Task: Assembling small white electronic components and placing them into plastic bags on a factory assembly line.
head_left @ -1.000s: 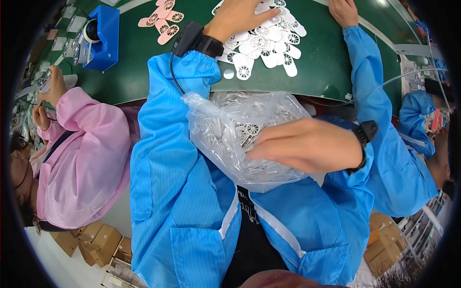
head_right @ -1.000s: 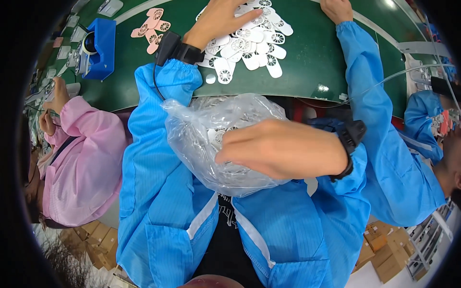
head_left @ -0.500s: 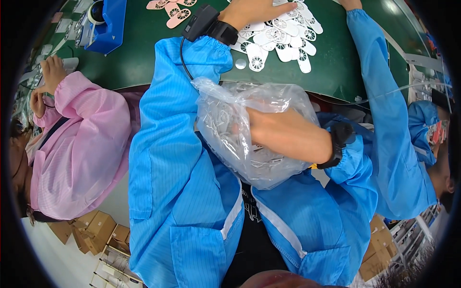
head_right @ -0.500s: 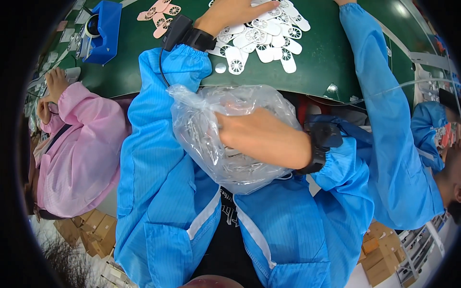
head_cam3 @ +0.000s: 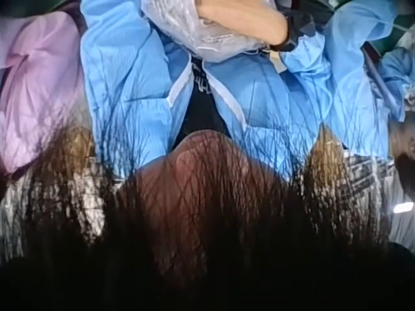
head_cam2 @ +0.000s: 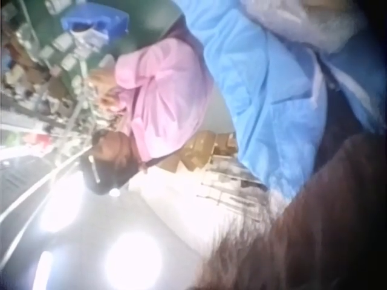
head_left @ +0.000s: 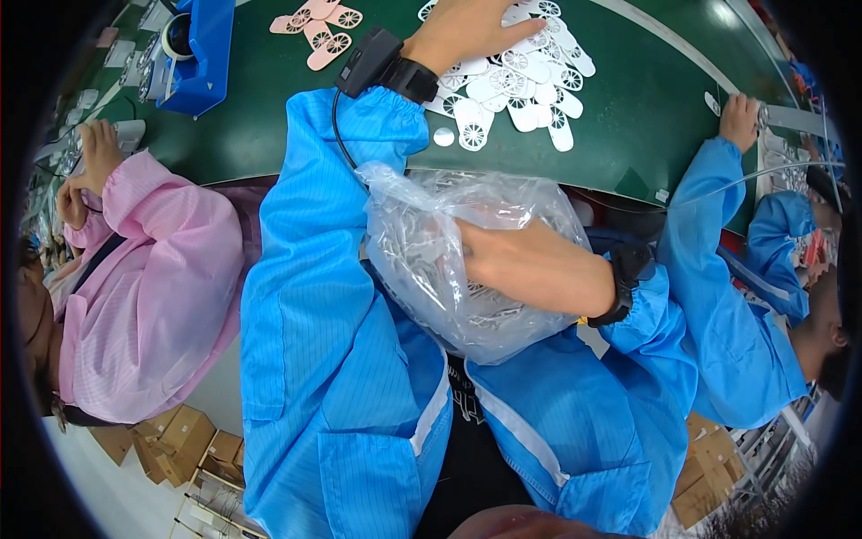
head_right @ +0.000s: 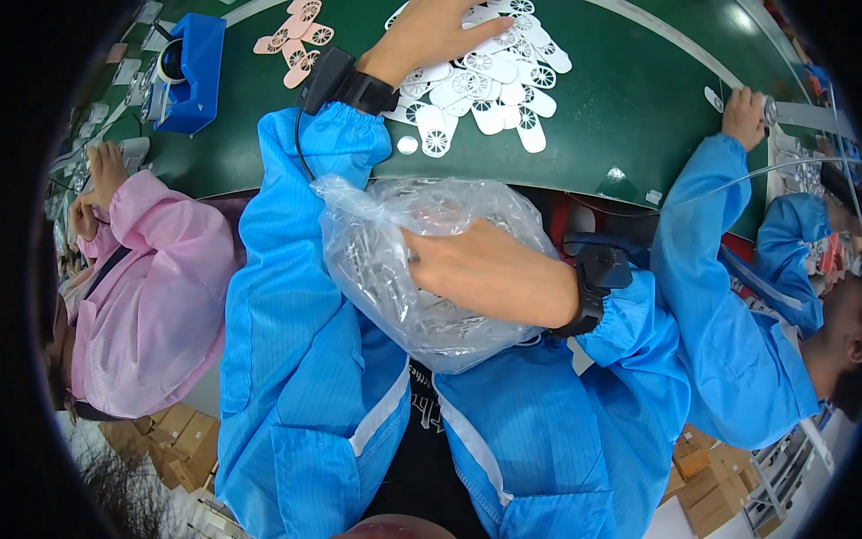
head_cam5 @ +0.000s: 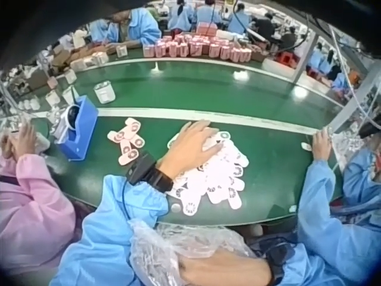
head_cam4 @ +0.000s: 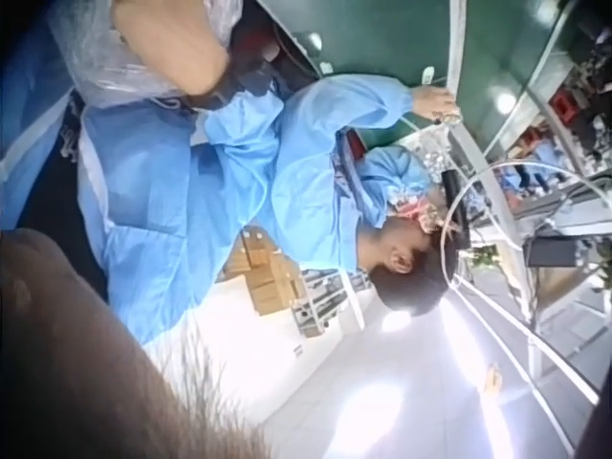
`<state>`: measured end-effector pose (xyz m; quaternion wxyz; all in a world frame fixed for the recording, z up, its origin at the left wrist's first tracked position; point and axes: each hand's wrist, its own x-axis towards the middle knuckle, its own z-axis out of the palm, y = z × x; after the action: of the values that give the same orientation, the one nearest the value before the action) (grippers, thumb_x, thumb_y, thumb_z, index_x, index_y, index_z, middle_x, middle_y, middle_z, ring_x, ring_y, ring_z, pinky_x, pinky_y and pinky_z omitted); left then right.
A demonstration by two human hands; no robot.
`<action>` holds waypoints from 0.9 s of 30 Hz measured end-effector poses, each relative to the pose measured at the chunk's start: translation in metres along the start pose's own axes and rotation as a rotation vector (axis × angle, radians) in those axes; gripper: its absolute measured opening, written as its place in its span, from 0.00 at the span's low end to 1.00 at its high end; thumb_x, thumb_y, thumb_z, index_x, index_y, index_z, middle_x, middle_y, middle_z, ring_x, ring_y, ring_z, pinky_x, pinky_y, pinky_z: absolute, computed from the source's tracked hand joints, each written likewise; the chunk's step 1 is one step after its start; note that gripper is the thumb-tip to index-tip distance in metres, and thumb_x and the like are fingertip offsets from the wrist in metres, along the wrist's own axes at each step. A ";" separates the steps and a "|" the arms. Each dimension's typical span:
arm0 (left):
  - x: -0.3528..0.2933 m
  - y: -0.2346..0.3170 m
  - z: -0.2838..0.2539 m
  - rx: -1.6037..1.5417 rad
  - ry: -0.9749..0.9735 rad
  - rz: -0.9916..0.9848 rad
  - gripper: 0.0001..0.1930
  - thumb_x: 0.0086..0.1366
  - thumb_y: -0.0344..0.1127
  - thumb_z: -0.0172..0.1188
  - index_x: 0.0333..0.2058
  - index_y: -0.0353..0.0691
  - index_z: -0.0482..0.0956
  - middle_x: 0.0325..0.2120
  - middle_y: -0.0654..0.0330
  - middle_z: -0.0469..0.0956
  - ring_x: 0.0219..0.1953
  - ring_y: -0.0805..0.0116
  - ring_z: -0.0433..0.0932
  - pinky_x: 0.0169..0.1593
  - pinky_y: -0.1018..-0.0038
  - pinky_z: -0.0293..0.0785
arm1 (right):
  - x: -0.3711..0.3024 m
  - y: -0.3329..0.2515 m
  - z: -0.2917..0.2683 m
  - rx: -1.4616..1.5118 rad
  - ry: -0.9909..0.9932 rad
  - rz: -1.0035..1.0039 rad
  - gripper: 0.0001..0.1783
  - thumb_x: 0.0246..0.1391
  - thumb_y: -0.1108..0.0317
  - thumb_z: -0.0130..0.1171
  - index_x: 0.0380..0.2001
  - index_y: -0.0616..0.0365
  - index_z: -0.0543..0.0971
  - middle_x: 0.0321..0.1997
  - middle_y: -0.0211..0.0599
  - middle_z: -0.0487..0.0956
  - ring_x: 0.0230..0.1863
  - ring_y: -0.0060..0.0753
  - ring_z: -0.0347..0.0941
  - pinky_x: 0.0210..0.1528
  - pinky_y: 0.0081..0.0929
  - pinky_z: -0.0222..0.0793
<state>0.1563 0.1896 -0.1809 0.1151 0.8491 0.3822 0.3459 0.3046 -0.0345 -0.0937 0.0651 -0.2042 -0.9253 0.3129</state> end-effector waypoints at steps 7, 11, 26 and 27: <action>0.006 0.000 -0.009 -0.009 -0.020 -0.012 0.25 0.71 0.50 0.64 0.55 0.35 0.83 0.63 0.40 0.75 0.68 0.42 0.71 0.73 0.51 0.63 | -0.005 -0.003 -0.024 0.049 -0.112 0.096 0.10 0.52 0.72 0.66 0.35 0.69 0.81 0.57 0.48 0.78 0.46 0.54 0.84 0.39 0.41 0.83; 0.009 0.003 -0.008 0.002 -0.016 -0.016 0.25 0.71 0.50 0.64 0.55 0.35 0.83 0.63 0.40 0.75 0.68 0.42 0.71 0.72 0.51 0.63 | -0.002 -0.004 -0.016 -0.030 -0.174 0.139 0.11 0.52 0.73 0.67 0.38 0.66 0.81 0.59 0.47 0.79 0.45 0.52 0.84 0.38 0.40 0.82; 0.003 -0.004 -0.004 -0.041 -0.008 -0.018 0.24 0.70 0.49 0.64 0.55 0.35 0.83 0.62 0.41 0.76 0.67 0.42 0.71 0.71 0.52 0.64 | -0.001 0.007 -0.012 0.096 -0.132 0.128 0.20 0.49 0.69 0.73 0.44 0.62 0.79 0.59 0.45 0.80 0.44 0.48 0.84 0.37 0.42 0.81; 0.004 -0.007 -0.005 -0.051 0.010 0.015 0.24 0.70 0.49 0.65 0.55 0.35 0.83 0.62 0.41 0.76 0.67 0.42 0.71 0.71 0.52 0.64 | 0.003 0.007 -0.011 0.101 -0.135 0.120 0.20 0.49 0.69 0.73 0.44 0.62 0.79 0.59 0.45 0.80 0.44 0.48 0.84 0.37 0.42 0.81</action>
<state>0.1507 0.1964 -0.1782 0.1321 0.8470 0.3674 0.3608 0.3074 -0.0225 -0.0886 -0.0060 -0.2343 -0.8967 0.3756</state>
